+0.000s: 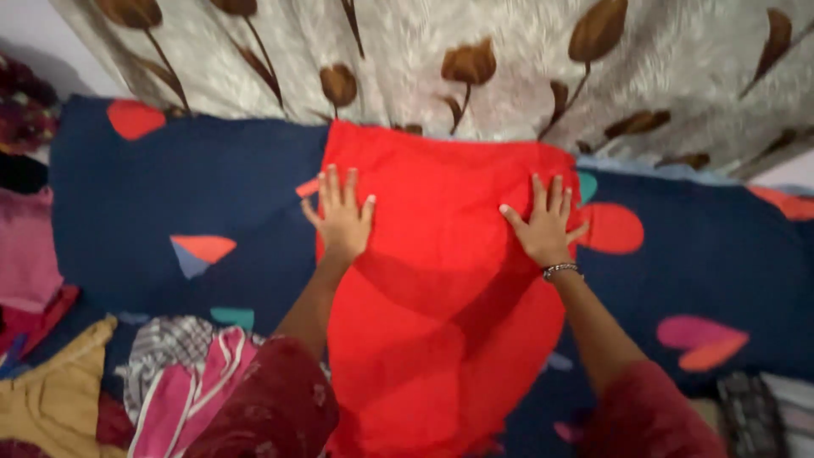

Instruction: The person folds several towels and linens on a bed, including a red towel, a pink-and-white striped towel, a checkered towel, and a white towel. Each item is unfolded, folded neatly, and stacked on the bed.

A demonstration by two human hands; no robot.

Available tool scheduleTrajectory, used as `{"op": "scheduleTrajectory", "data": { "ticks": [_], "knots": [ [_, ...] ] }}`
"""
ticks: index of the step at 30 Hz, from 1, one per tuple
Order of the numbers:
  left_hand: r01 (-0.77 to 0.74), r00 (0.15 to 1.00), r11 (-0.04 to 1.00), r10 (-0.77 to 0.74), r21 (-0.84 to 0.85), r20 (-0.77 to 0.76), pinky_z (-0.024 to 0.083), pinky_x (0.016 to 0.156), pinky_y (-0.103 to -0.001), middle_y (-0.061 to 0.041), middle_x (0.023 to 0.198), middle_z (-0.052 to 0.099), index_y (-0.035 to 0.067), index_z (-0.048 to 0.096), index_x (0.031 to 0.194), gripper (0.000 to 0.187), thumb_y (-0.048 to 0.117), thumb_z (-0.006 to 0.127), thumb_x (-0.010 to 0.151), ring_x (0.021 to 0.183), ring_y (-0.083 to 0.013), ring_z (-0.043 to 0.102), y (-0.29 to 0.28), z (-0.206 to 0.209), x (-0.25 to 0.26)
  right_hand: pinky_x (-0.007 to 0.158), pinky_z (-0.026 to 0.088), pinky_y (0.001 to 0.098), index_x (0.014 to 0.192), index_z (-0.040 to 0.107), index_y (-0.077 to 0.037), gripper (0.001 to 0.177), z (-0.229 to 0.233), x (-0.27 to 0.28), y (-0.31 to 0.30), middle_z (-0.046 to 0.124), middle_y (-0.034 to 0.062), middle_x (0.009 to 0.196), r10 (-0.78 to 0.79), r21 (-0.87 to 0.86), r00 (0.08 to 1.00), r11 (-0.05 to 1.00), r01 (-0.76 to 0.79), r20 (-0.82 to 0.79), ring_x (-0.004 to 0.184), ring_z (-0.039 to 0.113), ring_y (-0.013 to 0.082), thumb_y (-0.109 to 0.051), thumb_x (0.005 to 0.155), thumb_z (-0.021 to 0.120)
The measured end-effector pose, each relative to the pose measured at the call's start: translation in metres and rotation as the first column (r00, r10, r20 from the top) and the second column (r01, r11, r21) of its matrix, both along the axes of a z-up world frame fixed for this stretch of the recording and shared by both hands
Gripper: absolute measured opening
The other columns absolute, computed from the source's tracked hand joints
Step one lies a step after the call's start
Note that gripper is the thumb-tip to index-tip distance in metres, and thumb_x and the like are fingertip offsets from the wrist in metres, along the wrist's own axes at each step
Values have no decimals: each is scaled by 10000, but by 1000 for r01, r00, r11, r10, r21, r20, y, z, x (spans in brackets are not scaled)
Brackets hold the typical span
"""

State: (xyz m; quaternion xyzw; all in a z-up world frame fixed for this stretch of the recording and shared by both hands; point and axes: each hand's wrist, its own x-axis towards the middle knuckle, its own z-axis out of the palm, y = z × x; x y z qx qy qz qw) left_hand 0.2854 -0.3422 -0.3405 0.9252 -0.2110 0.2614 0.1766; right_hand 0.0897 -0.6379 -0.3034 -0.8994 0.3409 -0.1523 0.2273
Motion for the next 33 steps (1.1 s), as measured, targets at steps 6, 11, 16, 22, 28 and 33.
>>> {"op": "scheduleTrajectory", "data": {
  "ticks": [6, 11, 16, 22, 28, 33],
  "knots": [
    [-22, 957, 779, -166, -626, -239, 410, 1188, -497, -208, 1524, 404, 124, 348, 1542, 855, 371, 830, 880, 1413, -379, 452, 92, -80, -107, 1235, 349, 422, 1569, 323, -13, 905, -94, -115, 52, 325, 223, 1578, -118, 96, 807, 992, 77, 579, 1450, 389, 349, -351, 898, 827],
    [-230, 462, 799, -413, -556, -785, 502, 958, -400, -140, 1217, 729, 14, 599, 1333, 635, 229, 854, 793, 1090, -272, 698, 145, -194, -164, 1041, 490, 355, 1423, 457, -21, 743, -210, -192, 111, 609, 144, 1367, -390, 775, 786, 608, -172, 480, 1221, 601, 258, -251, 823, 831],
    [-268, 179, 725, -609, -634, -772, 594, 826, -353, -90, 1089, 783, 4, 731, 1170, 431, 153, 834, 779, 954, -211, 742, 191, -302, -194, 1034, 511, 392, 1308, 642, 20, 647, -295, -227, 123, 714, 142, 1289, -198, 942, 970, 328, -71, 142, 1201, 660, 285, -215, 750, 873],
    [-270, 88, 762, -589, -588, -804, 577, 839, -350, -70, 1119, 781, 28, 717, 1230, 448, 186, 792, 818, 988, -198, 736, 239, -379, -235, 1126, 425, 399, 1491, 222, -51, 1148, -369, -234, 119, 410, 113, 1514, -45, 778, 960, 597, -196, 277, 1382, 440, 257, -121, 588, 928],
    [-77, 322, 955, -246, -285, -914, 516, 893, -378, -104, 1165, 758, 64, 723, 1244, 515, 296, 832, 798, 1048, -246, 695, 233, -401, -252, 1117, 473, 459, 1481, 290, -26, 1064, -409, -237, 133, 470, 157, 1514, -133, 869, 979, 490, -72, 156, 1389, 492, 310, -168, 640, 928],
    [-363, 424, 859, -192, -360, -885, 474, 907, -332, -134, 1085, 801, 33, 753, 1230, 417, 277, 752, 892, 977, -261, 724, 234, -408, -265, 1055, 517, 572, 1467, 473, -38, 986, -394, -261, 150, 576, 178, 1466, -101, 981, 989, 157, 118, -103, 1315, 577, 381, -202, 583, 877]
  ]
}}
